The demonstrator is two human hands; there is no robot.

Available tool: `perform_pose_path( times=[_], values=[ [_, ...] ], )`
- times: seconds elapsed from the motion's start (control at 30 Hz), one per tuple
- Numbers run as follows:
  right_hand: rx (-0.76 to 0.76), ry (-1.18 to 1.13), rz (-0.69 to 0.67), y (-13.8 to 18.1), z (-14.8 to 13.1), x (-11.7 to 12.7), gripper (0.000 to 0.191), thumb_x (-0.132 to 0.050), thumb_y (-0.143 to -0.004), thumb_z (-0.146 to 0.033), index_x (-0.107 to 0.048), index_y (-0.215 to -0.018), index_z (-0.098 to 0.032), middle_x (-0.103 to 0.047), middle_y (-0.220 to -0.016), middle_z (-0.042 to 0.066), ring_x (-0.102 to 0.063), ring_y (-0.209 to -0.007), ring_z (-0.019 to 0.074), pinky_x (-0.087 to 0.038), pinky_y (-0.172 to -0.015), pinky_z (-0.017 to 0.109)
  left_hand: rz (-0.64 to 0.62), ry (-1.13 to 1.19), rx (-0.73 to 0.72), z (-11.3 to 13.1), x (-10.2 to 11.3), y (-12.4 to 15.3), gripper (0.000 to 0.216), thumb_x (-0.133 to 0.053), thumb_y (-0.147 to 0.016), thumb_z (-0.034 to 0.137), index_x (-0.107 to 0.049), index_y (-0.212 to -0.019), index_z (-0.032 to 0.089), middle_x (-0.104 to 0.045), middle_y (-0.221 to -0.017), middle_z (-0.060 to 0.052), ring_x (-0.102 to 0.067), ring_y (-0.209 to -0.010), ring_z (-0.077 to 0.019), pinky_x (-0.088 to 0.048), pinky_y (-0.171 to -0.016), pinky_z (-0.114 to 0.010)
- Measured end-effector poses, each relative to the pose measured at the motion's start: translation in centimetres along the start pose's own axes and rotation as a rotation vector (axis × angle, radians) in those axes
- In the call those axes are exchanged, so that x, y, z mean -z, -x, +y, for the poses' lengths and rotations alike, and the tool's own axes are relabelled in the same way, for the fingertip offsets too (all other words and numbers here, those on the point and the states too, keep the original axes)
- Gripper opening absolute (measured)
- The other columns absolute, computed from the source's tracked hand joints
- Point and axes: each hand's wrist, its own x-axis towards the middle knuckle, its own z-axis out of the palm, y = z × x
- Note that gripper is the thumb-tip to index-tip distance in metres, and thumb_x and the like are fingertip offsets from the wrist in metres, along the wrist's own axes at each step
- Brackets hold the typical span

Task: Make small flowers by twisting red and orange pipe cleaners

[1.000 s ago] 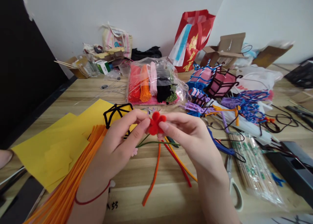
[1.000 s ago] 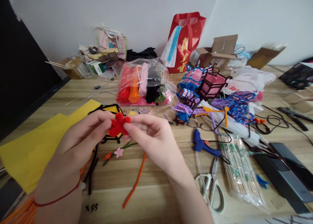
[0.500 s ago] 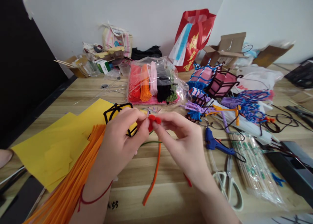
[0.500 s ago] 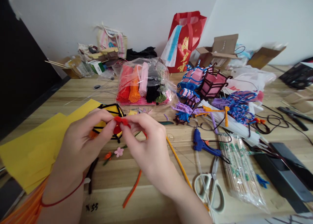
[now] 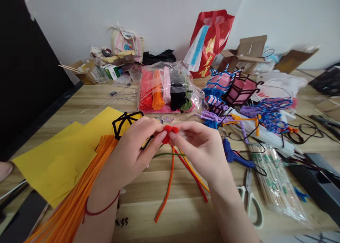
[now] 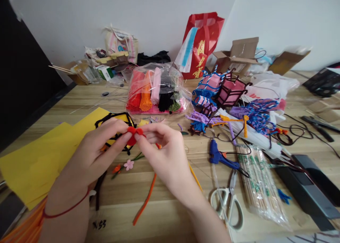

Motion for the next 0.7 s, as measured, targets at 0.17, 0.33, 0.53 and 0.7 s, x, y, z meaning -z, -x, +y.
perform_pose_path(
  times=[0.17, 0.33, 0.53, 0.7],
  values=[
    [0.195, 0.209, 0.094, 0.6, 0.2, -1.0, 0.01, -0.072, -0.086, -0.016, -0.078, -0.091, -0.022, -0.081, -0.09, 0.005, -0.075, -0.081, 0.0193, -0.061, -0.077, 0.033, 0.086, -0.075, 0.014, 0.1, -0.8, -0.2, 0.023, -0.052, -0.103, 0.02, -0.054, -0.08, 0.021, -0.058, -0.076, 0.002, -0.054, -0.072, -0.0158, -0.042, -0.07, -0.031],
    [0.027, -0.045, 0.068, -0.4, 0.2, -0.4, 0.004, -0.081, -0.083, -0.026, -0.08, -0.083, -0.023, -0.081, -0.077, 0.003, -0.074, -0.066, 0.0187, -0.064, -0.063, 0.032, 0.098, 0.133, 0.184, 0.1, -1.7, -0.1, 0.031, -0.043, -0.109, 0.032, -0.054, -0.082, 0.023, -0.058, -0.073, 0.002, -0.053, -0.067, -0.0163, -0.044, -0.063, -0.03],
    [-0.002, -0.112, 0.039, -0.8, -0.2, 0.2, 0.011, -0.088, -0.077, -0.03, -0.081, -0.081, -0.022, -0.081, -0.076, 0.003, -0.074, -0.063, 0.0178, -0.064, -0.061, 0.031, 0.04, 0.182, 0.17, 0.7, -1.3, 0.1, 0.025, -0.049, -0.108, 0.034, -0.057, -0.087, 0.022, -0.063, -0.082, 0.001, -0.06, -0.076, -0.0167, -0.048, -0.072, -0.031],
    [-0.007, -0.1, 0.039, -0.3, -0.7, -0.2, 0.017, -0.088, -0.08, -0.035, -0.08, -0.085, -0.021, -0.081, -0.078, 0.003, -0.073, -0.062, 0.0154, -0.062, -0.059, 0.027, 0.013, 0.057, 0.173, 0.9, -0.7, 0.1, 0.026, -0.052, -0.106, 0.031, -0.057, -0.083, 0.021, -0.064, -0.08, 0.001, -0.061, -0.073, -0.0163, -0.048, -0.07, -0.03]
  ],
)
